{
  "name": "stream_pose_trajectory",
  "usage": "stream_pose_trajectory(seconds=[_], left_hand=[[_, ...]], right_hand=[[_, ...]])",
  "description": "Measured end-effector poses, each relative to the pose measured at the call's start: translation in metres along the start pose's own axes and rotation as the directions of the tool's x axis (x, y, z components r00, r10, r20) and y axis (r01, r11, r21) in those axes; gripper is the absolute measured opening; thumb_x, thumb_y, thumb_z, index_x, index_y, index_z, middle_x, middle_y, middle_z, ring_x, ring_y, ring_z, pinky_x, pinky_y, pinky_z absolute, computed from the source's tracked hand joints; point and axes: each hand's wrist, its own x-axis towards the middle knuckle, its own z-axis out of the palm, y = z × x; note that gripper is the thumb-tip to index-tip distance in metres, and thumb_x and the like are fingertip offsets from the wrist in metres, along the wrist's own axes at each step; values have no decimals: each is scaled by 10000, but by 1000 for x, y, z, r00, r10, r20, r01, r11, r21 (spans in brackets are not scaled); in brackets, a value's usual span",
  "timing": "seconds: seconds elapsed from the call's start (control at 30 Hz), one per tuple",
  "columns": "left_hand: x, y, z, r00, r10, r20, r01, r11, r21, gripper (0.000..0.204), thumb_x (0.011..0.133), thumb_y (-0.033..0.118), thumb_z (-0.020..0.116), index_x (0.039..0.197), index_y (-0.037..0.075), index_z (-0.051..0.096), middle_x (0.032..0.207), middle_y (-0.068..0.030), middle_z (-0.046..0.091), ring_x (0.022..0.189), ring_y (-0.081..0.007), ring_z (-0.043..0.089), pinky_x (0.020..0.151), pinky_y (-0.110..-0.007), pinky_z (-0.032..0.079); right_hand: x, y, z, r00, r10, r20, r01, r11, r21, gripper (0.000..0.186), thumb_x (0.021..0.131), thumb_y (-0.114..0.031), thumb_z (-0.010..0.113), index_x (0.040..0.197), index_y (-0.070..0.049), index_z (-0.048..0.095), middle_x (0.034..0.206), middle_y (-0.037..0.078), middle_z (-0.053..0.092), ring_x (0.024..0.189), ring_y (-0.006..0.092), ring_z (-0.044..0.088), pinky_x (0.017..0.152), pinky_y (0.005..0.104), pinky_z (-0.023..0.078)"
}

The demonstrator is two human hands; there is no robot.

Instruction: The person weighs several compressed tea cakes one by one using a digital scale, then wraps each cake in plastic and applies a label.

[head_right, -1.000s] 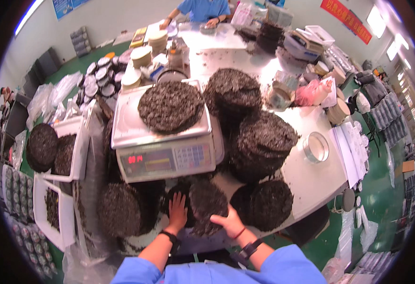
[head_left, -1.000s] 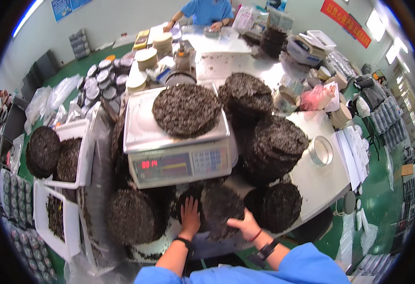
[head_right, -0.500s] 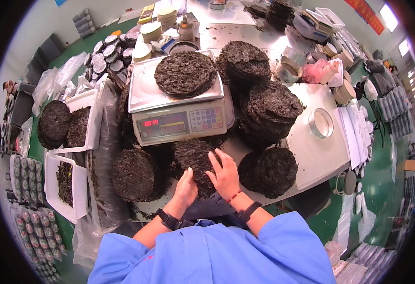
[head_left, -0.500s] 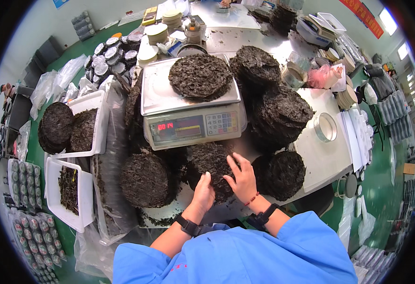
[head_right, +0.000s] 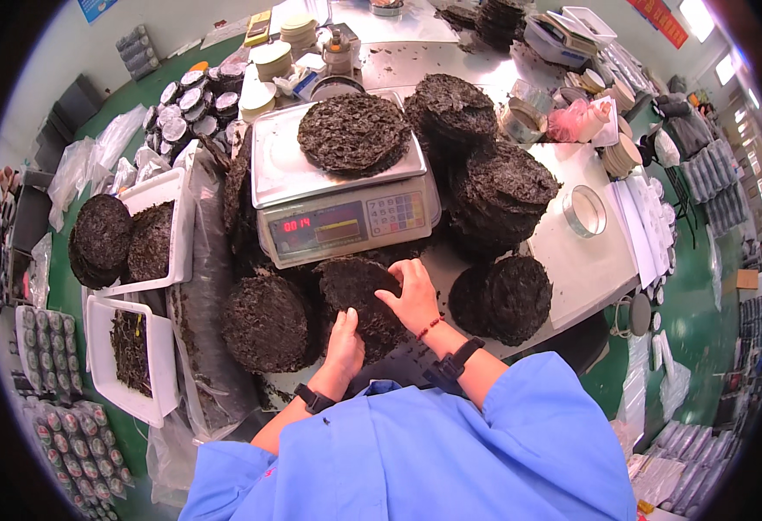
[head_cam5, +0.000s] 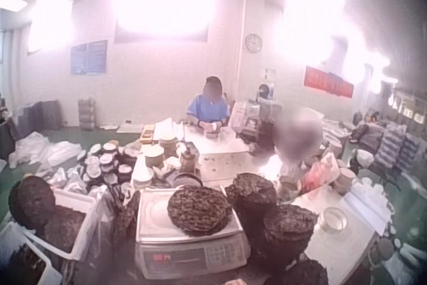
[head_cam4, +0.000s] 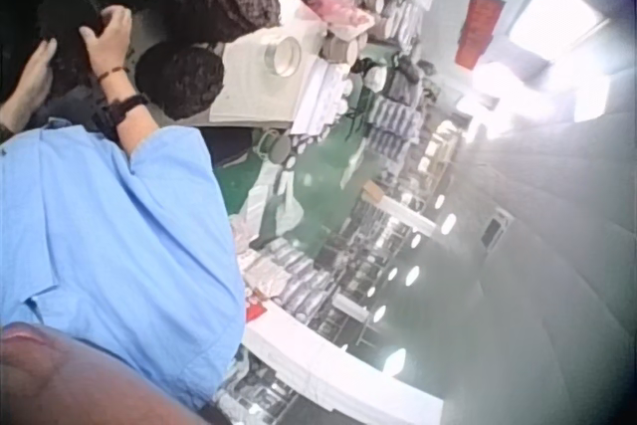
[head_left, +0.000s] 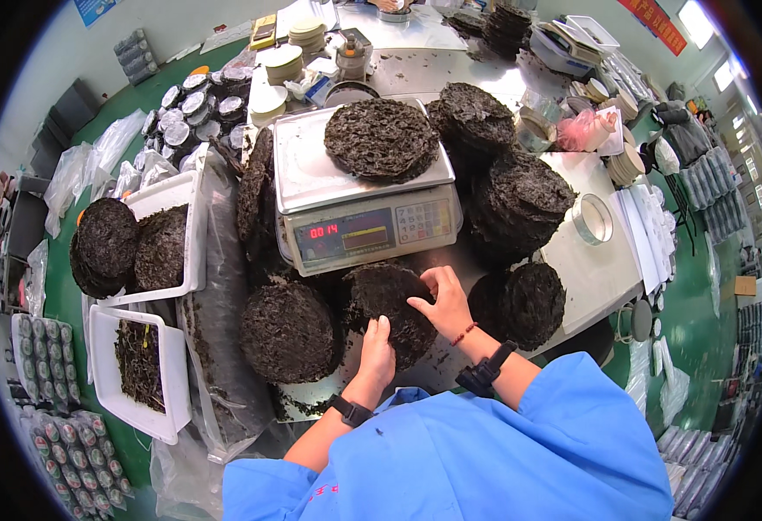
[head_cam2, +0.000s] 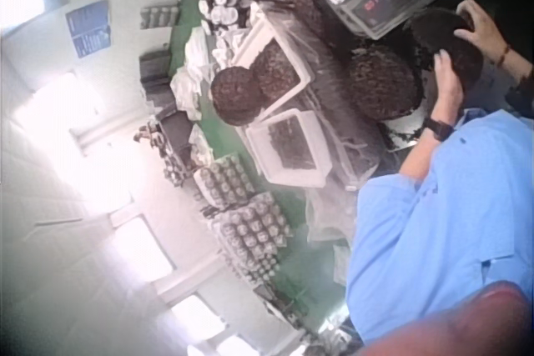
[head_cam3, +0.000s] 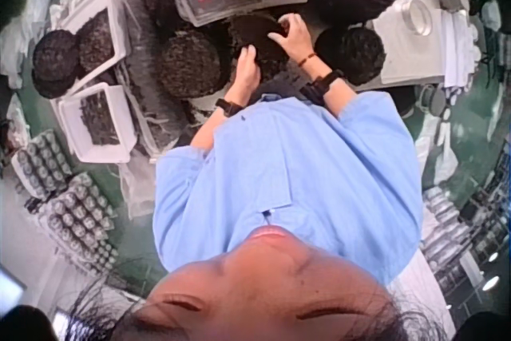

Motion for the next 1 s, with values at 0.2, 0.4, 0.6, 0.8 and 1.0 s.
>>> stream_pose_trajectory(seconds=[0.2, 0.4, 0.6, 0.8, 1.0], left_hand=[[14, 12, -13, 1000, -28, 3, 28, 999, 22, 340, 1048, 236, 421, 1337, 61, 450, 1300, -63, 557, 1193, -203, 531, 1029, -361, 421], [36, 4, -36, 970, 46, -237, 53, 917, 395, 511, 1014, 313, 507, 1428, 47, 370, 1385, -95, 479, 1254, -216, 483, 1060, -364, 398], [-1, 66, -7, 987, 40, 154, -72, 975, 210, 519, 974, 301, 608, 1390, 68, 404, 1322, -55, 489, 1182, -173, 513, 989, -359, 475], [-6, 90, -19, 972, 35, 233, -56, 995, 81, 407, 1009, 254, 530, 1367, 89, 431, 1273, -62, 555, 1105, -184, 592, 940, -385, 526], [-8, 96, -24, 970, 48, 236, -73, 993, 94, 409, 1011, 242, 517, 1386, 114, 415, 1281, -60, 559, 1136, -199, 585, 942, -404, 522]], right_hand=[[16, -1, -8, 958, 45, 282, -38, 999, -33, 378, 730, -205, 820, 991, -36, 606, 899, 84, 557, 808, 239, 569, 711, 332, 479], [22, -46, 2, 928, -337, 159, 362, 918, -163, 285, 740, -155, 770, 957, -40, 624, 879, 120, 565, 821, 311, 601, 723, 395, 502], [17, -60, 16, 906, -335, 260, 350, 936, -14, 342, 739, -161, 751, 1008, -64, 565, 1027, 114, 583, 955, 316, 586, 824, 396, 499], [23, -72, 9, 906, -211, 367, 103, 950, 293, 656, 779, -317, 782, 1309, -42, 509, 1256, 152, 528, 1175, 299, 514, 1013, 391, 440], [30, -83, 1, 834, -265, 484, 237, 964, 119, 657, 806, -297, 741, 1350, -32, 485, 1231, 171, 554, 1141, 328, 531, 1007, 396, 434]])
